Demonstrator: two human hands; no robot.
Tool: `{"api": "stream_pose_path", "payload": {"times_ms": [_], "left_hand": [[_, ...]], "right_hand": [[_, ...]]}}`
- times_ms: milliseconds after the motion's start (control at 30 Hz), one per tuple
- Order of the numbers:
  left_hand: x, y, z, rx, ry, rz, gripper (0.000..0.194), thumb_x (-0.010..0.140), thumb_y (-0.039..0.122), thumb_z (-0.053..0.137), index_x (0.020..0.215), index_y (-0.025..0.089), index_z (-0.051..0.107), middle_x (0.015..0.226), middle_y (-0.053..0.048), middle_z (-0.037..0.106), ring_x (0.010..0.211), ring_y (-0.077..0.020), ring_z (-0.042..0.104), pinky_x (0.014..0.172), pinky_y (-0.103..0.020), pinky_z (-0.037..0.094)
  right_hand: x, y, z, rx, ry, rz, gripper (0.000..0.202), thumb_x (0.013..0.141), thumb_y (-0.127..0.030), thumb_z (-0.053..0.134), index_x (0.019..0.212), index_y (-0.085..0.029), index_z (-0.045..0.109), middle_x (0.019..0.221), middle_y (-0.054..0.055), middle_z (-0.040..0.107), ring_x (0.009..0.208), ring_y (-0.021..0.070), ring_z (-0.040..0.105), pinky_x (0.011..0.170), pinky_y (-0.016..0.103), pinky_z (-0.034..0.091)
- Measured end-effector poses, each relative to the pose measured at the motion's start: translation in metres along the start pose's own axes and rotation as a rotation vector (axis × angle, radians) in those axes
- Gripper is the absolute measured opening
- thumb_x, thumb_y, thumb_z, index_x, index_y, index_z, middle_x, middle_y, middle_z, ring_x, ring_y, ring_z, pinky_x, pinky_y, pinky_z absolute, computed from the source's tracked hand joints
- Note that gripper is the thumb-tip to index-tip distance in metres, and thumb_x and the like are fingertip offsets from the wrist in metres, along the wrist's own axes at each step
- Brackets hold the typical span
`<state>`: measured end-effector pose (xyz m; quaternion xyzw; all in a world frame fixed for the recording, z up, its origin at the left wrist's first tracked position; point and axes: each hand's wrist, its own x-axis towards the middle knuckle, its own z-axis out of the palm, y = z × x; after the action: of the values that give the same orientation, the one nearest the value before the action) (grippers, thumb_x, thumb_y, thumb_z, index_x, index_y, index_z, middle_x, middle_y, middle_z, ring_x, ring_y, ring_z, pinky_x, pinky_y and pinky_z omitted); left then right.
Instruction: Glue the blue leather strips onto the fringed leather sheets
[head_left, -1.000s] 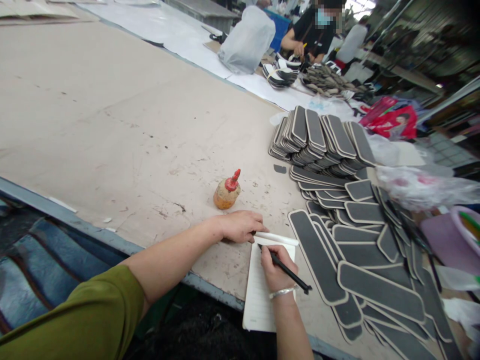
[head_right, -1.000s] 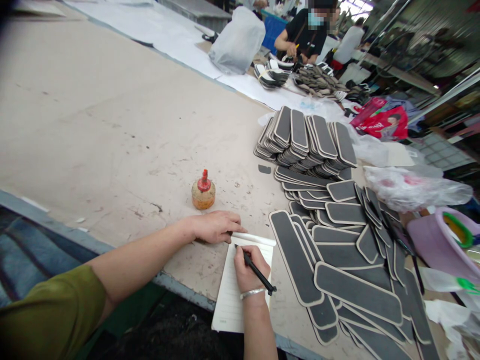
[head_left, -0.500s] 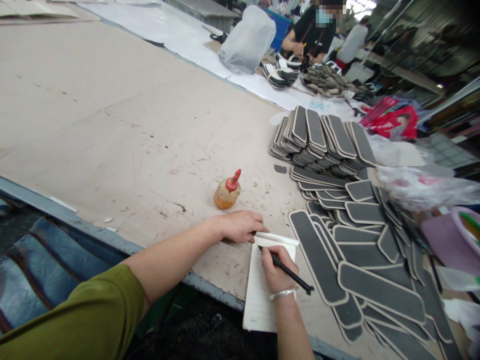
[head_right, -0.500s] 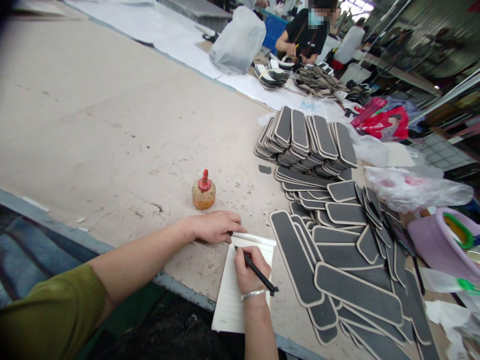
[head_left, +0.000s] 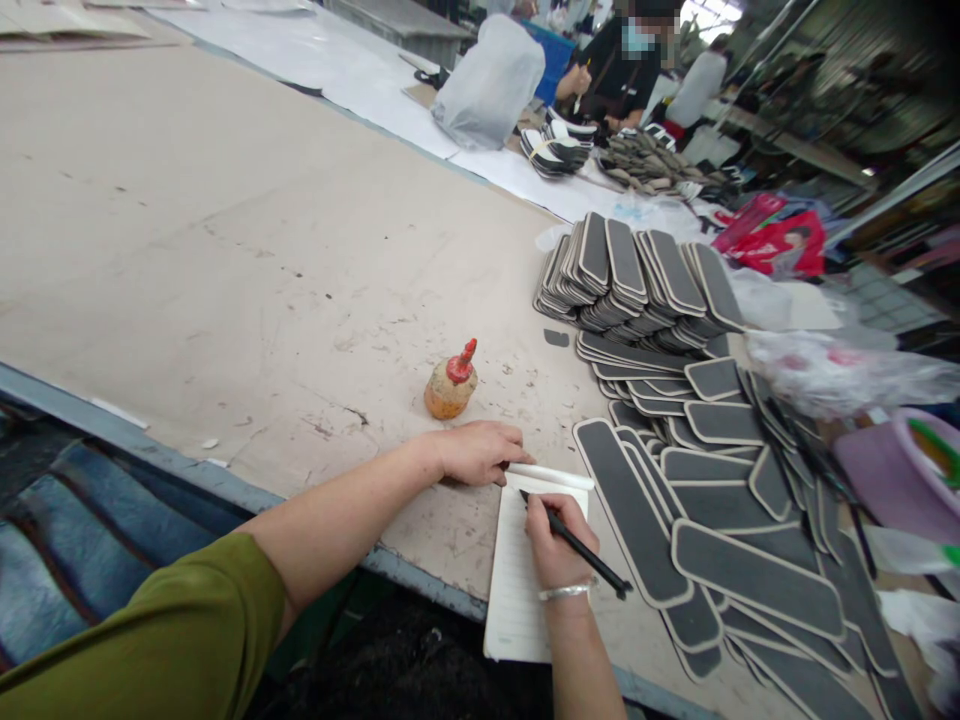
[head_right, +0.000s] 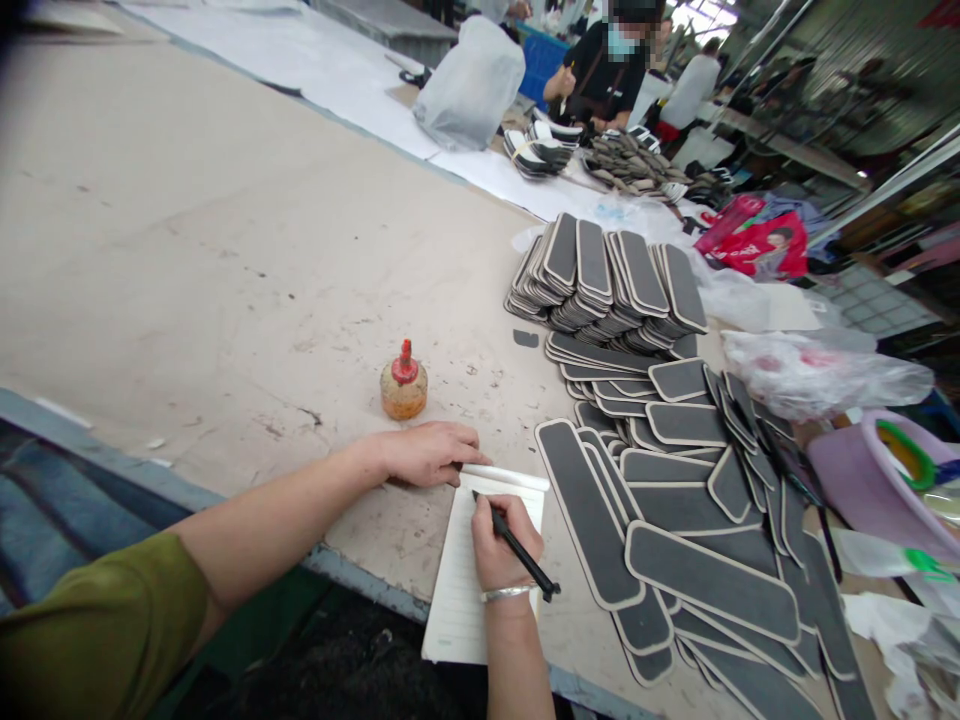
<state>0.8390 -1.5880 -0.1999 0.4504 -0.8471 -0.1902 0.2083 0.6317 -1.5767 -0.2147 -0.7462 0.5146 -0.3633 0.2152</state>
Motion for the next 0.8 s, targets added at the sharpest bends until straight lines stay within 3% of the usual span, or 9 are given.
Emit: {"api": "stream_pose_path", "payload": {"times_ms": [800], "left_hand": [[0.0002,-0.0013,0.0012,-0.014,0.023,0.016,0.040,0.079,0.020,0.066,0.119,0.022,0.062,0.098,-0.005,0.061,0.093,-0.0200,0.058,0.082,-0.026,0.045]], "right_hand": [[0.0015,0.0007,0.0021,0.012,-0.012,0.005,0.028,0.078,-0.048,0.061,0.070,-0.022,0.064,0.055,-0.003,0.060,0.052,0.0137,0.056,0.056,0.026,0.044]]}}
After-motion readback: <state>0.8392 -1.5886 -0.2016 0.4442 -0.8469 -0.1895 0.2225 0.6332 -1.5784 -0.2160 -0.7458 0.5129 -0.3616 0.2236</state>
